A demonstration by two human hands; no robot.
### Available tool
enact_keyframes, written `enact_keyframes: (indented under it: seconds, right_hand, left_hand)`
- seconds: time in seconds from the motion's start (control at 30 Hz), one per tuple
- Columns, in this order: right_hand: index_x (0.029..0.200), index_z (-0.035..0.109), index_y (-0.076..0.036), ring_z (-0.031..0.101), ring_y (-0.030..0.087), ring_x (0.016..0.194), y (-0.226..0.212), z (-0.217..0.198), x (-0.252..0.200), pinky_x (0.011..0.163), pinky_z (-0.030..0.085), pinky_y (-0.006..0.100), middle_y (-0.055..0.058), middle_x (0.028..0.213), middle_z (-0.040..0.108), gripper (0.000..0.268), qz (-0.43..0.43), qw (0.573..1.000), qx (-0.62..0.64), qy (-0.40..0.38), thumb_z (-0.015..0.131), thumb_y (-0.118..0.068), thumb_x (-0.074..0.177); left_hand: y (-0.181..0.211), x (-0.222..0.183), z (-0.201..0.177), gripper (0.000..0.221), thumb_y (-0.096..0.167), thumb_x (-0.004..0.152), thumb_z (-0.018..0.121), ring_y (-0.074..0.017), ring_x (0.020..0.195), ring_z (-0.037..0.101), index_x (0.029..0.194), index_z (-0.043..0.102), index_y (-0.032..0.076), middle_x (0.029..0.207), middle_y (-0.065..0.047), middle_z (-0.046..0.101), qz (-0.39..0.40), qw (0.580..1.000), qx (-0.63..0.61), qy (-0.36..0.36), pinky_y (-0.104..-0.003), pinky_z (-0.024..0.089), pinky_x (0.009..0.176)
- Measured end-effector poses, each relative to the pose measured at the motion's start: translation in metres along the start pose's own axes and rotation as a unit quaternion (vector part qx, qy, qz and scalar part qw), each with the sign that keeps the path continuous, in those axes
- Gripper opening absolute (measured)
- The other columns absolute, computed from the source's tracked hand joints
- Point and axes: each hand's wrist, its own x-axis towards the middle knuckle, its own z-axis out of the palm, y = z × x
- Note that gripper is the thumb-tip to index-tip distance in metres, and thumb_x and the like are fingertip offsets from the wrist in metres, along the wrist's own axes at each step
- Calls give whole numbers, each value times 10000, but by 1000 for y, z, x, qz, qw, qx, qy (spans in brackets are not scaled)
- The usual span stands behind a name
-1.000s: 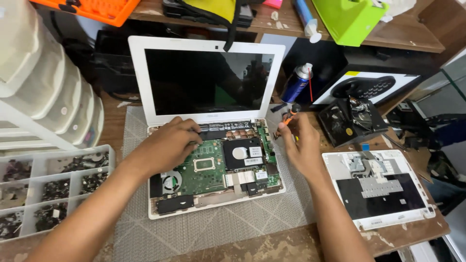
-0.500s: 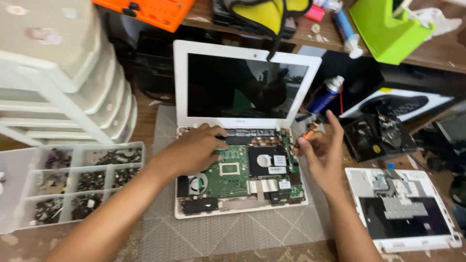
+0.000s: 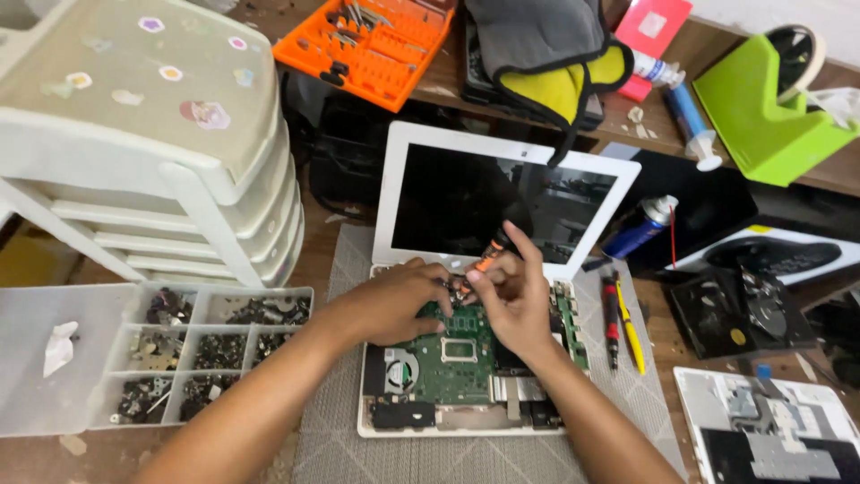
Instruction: Removing the screws and prying open the outer casing of a laptop for repair.
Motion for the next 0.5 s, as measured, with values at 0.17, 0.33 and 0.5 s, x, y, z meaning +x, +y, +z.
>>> enact_keyframes:
  seconds: [0.17,0.33,0.5]
  right_hand:
    - [1514,177,46,722,285,622,5,0,-6,473,694,390,177,808,619,779,-34,998,40,34,620,152,883]
    - [1481,193,56,716,232,658,25,-5,-13,506,687,312,115,853,548,712,-42,998,7,36,608,135,907]
    - [1491,171,16,737,250,726,16,-5,-10,569,689,330,176,943,632,687,-18,999,22,19,583,118,951]
  left_hand:
    - [-9,6,6,83,184,899,686,-334,1115,595,922,719,113,1130,-90,684,19,997,-35,62,-476,485,988]
    - [-13,11,12,153,164,845,727,-369,1105,616,973,693,87,1111,-130,694,19,996,-45,72,-484,503,975]
    - [-9,12,10,280,74,813,730,-378,1119,631,1086,676,42,1116,-159,705,6,996,-45,73,-475,520,962]
